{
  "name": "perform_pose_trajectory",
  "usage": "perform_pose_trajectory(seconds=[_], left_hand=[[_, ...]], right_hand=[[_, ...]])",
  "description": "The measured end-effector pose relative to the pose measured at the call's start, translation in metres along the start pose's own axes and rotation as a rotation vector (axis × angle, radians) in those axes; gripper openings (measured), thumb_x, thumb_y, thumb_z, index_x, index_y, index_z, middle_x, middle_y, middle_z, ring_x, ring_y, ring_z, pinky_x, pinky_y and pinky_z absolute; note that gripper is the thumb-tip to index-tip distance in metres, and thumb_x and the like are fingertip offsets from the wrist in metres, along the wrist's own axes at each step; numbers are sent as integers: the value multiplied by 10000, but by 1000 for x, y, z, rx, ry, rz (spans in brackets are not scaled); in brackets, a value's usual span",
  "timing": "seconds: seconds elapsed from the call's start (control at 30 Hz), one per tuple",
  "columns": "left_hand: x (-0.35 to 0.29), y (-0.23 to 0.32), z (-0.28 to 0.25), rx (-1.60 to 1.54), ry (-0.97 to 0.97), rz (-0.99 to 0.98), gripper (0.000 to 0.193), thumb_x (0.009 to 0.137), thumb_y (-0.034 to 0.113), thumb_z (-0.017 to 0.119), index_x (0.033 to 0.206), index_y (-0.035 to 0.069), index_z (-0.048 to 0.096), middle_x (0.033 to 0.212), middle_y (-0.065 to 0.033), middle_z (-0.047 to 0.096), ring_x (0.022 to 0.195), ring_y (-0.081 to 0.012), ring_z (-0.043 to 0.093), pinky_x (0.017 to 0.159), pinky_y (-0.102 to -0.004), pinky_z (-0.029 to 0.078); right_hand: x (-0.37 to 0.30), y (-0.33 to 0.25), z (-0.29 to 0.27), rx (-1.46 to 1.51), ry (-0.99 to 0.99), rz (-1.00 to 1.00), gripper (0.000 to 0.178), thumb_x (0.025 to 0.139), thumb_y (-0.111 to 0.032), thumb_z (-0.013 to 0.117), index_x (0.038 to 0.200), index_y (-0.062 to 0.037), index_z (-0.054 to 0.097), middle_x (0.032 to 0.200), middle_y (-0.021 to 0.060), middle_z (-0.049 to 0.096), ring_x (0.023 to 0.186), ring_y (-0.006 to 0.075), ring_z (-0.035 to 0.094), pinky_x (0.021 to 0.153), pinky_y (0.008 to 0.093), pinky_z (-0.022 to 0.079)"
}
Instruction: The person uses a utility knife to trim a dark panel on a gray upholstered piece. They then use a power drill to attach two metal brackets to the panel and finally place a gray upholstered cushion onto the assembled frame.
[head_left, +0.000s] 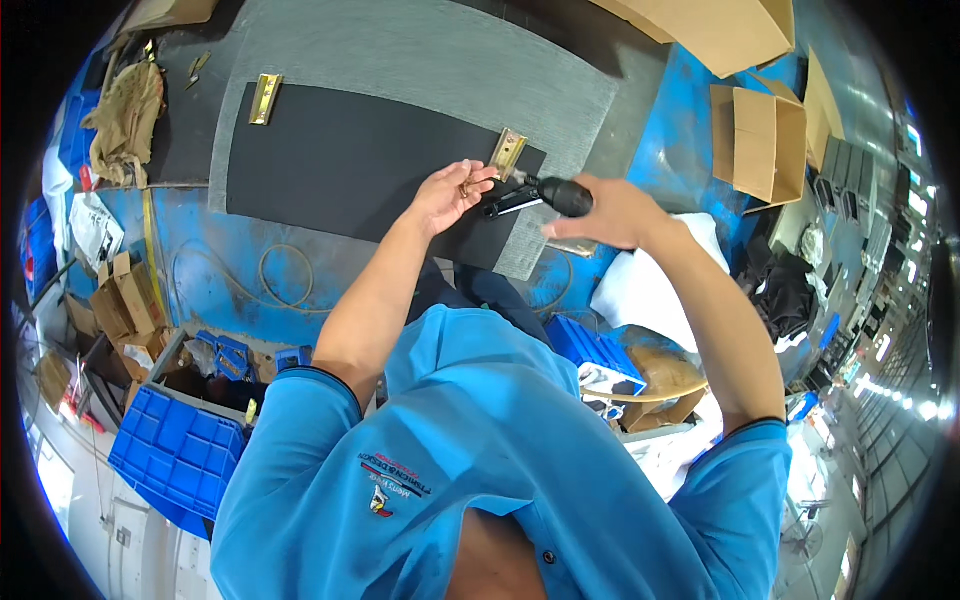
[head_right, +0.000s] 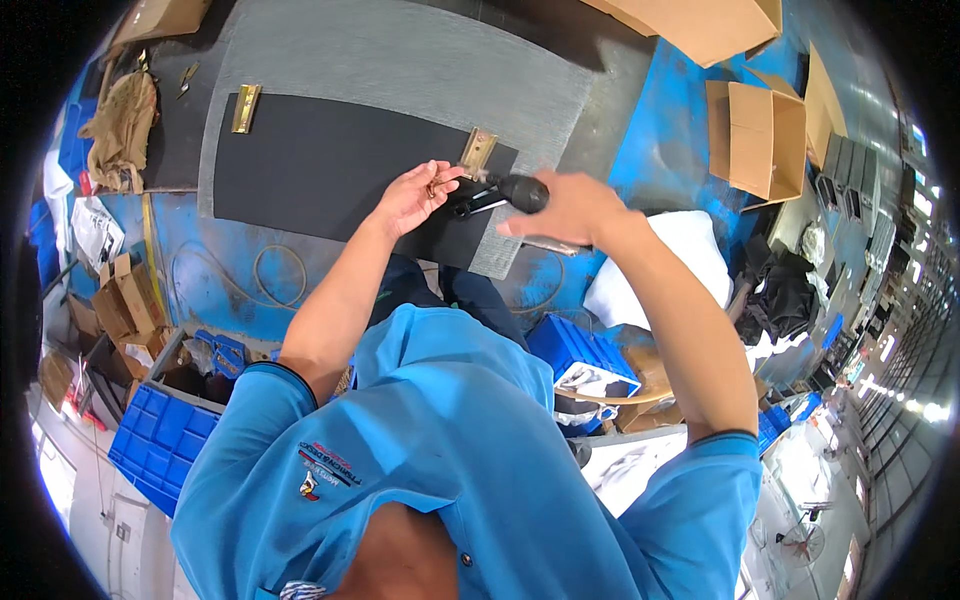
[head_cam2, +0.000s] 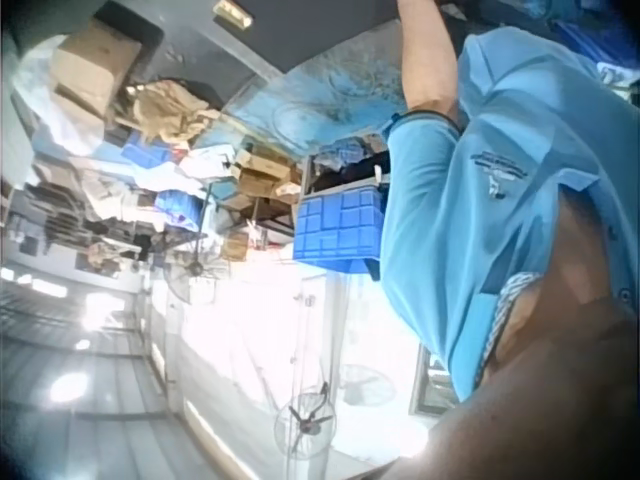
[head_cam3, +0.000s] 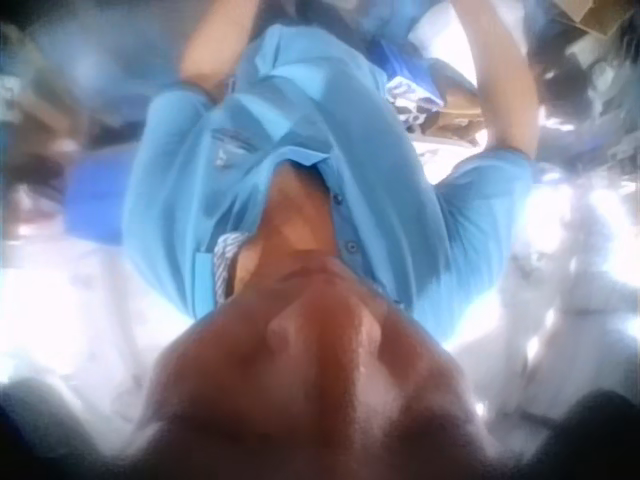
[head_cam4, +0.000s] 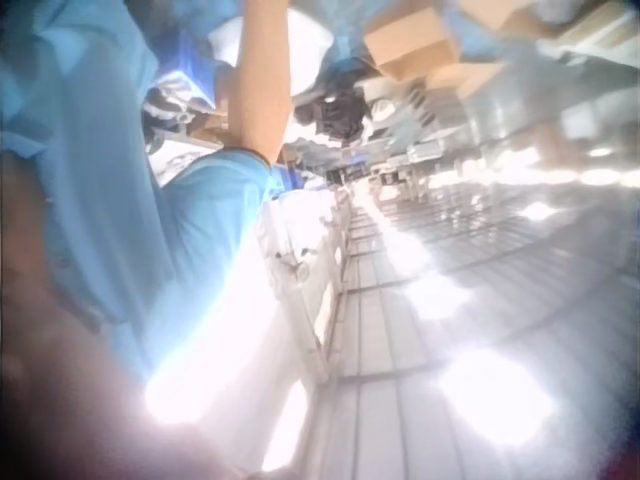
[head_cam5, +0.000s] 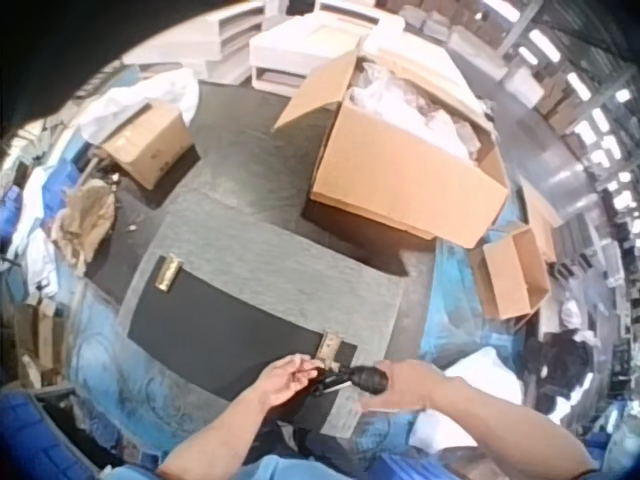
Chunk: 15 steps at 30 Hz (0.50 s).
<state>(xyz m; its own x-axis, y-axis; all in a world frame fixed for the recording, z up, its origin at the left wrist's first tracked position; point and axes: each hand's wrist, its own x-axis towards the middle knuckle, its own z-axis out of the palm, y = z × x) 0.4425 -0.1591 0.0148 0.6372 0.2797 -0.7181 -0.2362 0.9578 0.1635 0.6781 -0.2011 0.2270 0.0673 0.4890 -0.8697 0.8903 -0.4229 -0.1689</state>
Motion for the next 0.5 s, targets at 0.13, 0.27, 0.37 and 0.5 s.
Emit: perform_pose_trajectory(seconds=[0.13,0.27,0.37,0.5], left_hand=[[-9,-1,7,84,50,-23,288,1027,291,561,1120,23,610,983,-73,660,817,-118,627,621,-207,491],[-6,2,0,223,36,-50,336,1016,358,573,1097,36,625,803,11,563,685,-70,516,561,-199,422],[-6,-1,6,86,-5,-39,316,1015,351,578,1041,39,618,764,27,496,639,-61,430,523,-206,377],[-10,-4,9,-33,-125,-107,316,1001,358,596,1018,43,582,760,26,490,641,-51,434,501,-189,353]], right_hand=[[-23,5,19,198,-35,-37,884,663,-715,756,1254,-72,615,1052,208,705,1038,368,670,896,414,511],[-31,4,30,276,-26,-54,884,665,-715,757,1257,-73,617,1052,200,703,1034,365,670,895,406,510],[-30,6,38,318,-5,-63,882,669,-712,758,1259,-72,616,1053,197,702,1032,368,668,894,404,509],[-28,3,37,320,-9,-71,833,713,-610,809,1305,-68,583,1052,167,690,1007,313,662,909,370,499]])
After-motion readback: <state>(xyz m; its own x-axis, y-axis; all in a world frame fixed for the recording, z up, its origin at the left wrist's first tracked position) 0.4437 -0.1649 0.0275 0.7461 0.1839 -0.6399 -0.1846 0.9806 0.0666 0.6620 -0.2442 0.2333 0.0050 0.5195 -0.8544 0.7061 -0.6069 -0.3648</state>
